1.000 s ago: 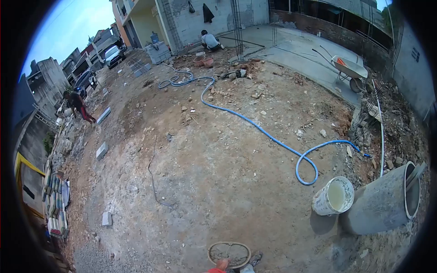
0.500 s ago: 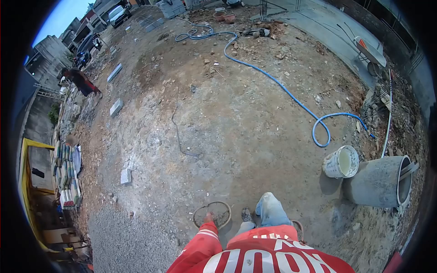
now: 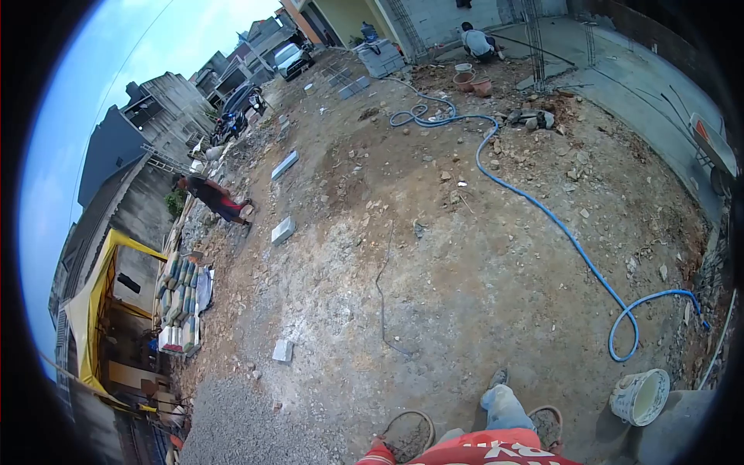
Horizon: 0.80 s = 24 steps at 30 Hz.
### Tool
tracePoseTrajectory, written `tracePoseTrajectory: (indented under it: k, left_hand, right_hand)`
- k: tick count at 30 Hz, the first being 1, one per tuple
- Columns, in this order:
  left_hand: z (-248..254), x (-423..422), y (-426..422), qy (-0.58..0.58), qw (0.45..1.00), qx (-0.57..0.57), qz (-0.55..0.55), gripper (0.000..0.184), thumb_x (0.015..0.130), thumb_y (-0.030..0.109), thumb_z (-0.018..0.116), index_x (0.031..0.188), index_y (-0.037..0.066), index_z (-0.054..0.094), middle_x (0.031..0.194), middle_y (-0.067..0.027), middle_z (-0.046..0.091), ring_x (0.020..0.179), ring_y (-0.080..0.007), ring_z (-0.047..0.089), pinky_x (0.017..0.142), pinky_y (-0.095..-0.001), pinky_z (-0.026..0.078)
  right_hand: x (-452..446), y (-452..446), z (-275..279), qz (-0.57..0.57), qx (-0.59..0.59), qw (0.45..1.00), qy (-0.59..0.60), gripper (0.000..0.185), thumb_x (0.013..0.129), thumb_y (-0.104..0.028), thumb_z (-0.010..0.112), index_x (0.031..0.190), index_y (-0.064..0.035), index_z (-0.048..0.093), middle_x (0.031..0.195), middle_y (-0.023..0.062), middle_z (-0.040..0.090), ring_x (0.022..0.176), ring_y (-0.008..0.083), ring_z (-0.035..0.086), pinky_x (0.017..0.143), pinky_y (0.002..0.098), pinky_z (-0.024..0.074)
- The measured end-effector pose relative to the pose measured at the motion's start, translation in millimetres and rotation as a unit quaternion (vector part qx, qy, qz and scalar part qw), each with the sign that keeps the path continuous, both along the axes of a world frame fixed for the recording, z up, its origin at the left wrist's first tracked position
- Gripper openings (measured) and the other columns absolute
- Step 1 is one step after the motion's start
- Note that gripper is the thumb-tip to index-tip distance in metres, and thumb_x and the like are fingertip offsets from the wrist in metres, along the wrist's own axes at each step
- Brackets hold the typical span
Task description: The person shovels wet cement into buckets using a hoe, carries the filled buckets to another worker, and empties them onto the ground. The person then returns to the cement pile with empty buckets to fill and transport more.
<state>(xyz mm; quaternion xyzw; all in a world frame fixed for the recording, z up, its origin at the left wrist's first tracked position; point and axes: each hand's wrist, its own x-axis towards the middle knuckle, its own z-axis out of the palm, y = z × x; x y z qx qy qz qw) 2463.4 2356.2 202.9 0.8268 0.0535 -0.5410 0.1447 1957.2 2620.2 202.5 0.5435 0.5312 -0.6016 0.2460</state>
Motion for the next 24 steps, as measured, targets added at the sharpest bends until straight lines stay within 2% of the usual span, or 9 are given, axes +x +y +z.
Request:
tracePoseTrajectory:
  k: [3,5,6,8,10,14,16,17,24]
  left_hand:
    - [26,-34,-32,0.004,0.996,-0.018,0.083,0.03,0.071,0.036,0.052,0.064,0.01,0.038,0.046,-0.0055,0.025,0.04,-0.0281,0.031,0.05,-0.0504,0.039]
    - [37,-68,-55,0.079,0.982,-0.072,0.153,0.034,0.073,0.036,0.051,0.058,0.017,0.026,0.051,-0.002,0.019,0.045,-0.022,0.022,0.052,-0.0411,0.029]
    - [42,-85,-67,0.062,0.981,-0.068,0.169,0.036,0.072,0.036,0.052,0.057,0.017,0.025,0.051,-0.0013,0.018,0.046,-0.0213,0.02,0.053,-0.0399,0.027]
    - [38,-120,-96,0.045,0.983,-0.049,0.173,0.038,0.07,0.037,0.052,0.056,0.018,0.023,0.051,-0.0007,0.017,0.046,-0.0207,0.019,0.054,-0.0387,0.026]
    - [28,-148,-134,0.087,0.972,-0.052,0.211,0.041,0.068,0.037,0.053,0.055,0.017,0.02,0.05,-0.0012,0.016,0.046,-0.0198,0.018,0.055,-0.0382,0.026]
    - [29,-234,-218,0.098,0.967,-0.043,0.232,0.045,0.066,0.036,0.054,0.053,0.017,0.015,0.049,-0.0019,0.015,0.045,-0.0199,0.02,0.054,-0.038,0.027]
    - [10,-306,-312,0.081,0.975,0.022,0.208,0.04,0.068,0.036,0.055,0.057,0.018,0.021,0.047,0.0013,0.016,0.041,-0.017,0.017,0.052,-0.0348,0.025]
    - [7,-332,-343,0.089,0.975,0.022,0.204,0.04,0.068,0.036,0.055,0.057,0.018,0.021,0.047,0.0009,0.017,0.041,-0.0175,0.018,0.052,-0.0352,0.025]
    - [11,-432,-505,0.132,0.972,-0.033,0.192,0.043,0.066,0.038,0.054,0.054,0.017,0.019,0.047,-0.0021,0.02,0.043,-0.0208,0.023,0.052,-0.0377,0.028]
  right_hand:
    - [-50,-62,18,-0.004,-0.018,1.0,0.0,0.022,0.078,-0.029,0.063,0.092,-0.0132,0.055,0.054,-0.0026,0.034,0.039,0.0127,0.037,0.039,0.0355,0.0372]
    - [-88,-116,38,0.008,-0.024,1.0,-0.001,0.023,0.079,-0.03,0.063,0.093,-0.0134,0.055,0.054,-0.0027,0.033,0.039,0.0125,0.036,0.039,0.0353,0.037]
    - [-108,-151,46,0.03,0.013,0.999,-0.018,0.028,0.085,-0.039,0.054,0.103,-0.0182,0.052,0.055,-0.0034,0.026,0.038,0.0116,0.029,0.038,0.0328,0.0331]
    - [-144,-157,-40,0.015,-0.04,0.998,0.037,0.025,0.088,-0.039,0.045,0.103,-0.0204,0.053,0.054,-0.0042,0.03,0.04,0.0114,0.033,0.04,0.0324,0.0343]
    - [-185,-197,-42,0.014,-0.07,0.997,0.021,0.025,0.088,-0.04,0.046,0.102,-0.0213,0.055,0.053,-0.0047,0.03,0.04,0.0113,0.034,0.04,0.0324,0.0347]
    - [-263,-291,-42,0.028,-0.07,0.996,0.036,0.022,0.088,-0.04,0.046,0.098,-0.0227,0.056,0.053,-0.0055,0.03,0.039,0.0113,0.034,0.04,0.0331,0.0363]
    - [-327,-391,-41,0.073,-0.031,0.996,0.045,0.027,0.083,-0.038,0.057,0.095,-0.0141,0.05,0.054,-0.0008,0.03,0.037,0.013,0.034,0.035,0.0311,0.0319]
    - [-344,-426,-38,0.104,-0.007,0.991,0.081,0.036,0.084,-0.043,0.054,0.105,-0.0145,0.053,0.051,0.0002,0.028,0.037,0.0148,0.034,0.035,0.0332,0.0323]
    - [-454,-592,-16,0.094,0.011,0.995,0.028,0.03,0.083,-0.045,0.053,0.099,-0.0188,0.053,0.053,0.0009,0.031,0.037,0.0163,0.035,0.036,0.0371,0.0354]
